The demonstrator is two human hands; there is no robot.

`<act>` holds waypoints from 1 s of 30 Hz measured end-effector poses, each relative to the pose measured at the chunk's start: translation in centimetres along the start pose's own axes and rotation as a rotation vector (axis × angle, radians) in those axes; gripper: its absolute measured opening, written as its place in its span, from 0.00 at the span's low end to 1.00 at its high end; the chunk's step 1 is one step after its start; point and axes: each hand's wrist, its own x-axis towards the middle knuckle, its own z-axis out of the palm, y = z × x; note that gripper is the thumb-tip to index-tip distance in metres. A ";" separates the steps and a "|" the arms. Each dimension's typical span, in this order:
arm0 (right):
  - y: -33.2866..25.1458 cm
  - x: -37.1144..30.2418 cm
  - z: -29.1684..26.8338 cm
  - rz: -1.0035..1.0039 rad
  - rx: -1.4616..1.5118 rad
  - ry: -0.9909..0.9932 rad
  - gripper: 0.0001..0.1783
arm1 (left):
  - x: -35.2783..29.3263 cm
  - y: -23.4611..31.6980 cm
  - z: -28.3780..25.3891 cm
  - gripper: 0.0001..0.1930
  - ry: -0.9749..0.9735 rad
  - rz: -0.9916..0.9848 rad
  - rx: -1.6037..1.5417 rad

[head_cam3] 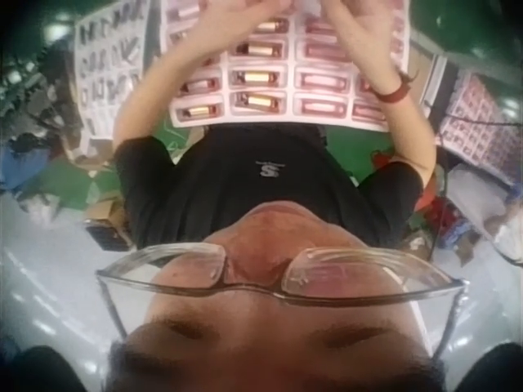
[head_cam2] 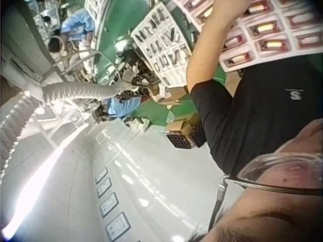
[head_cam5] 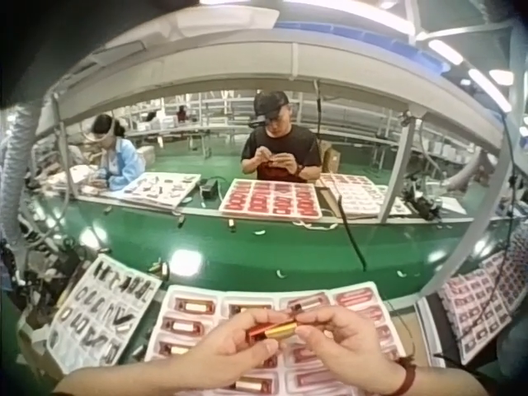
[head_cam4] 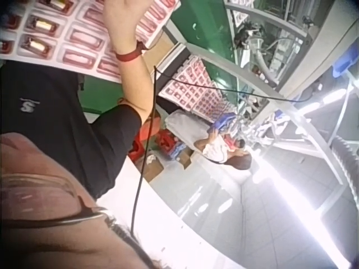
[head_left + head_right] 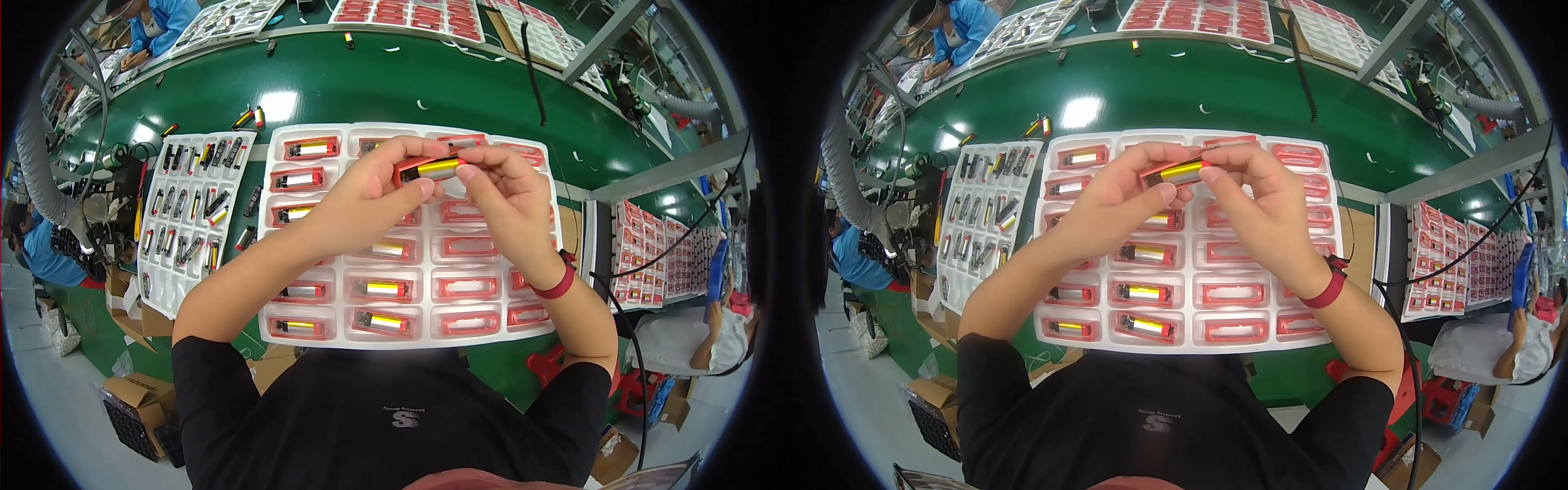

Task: The person assembles electronic components by hand, placing batteries or capacitor units into red plastic housings and organizing them in a tray.

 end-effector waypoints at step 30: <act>1.1 3.4 -6.0 -0.025 -0.584 -0.179 0.11 | 7.3 1.8 -12.7 0.12 0.348 0.247 0.862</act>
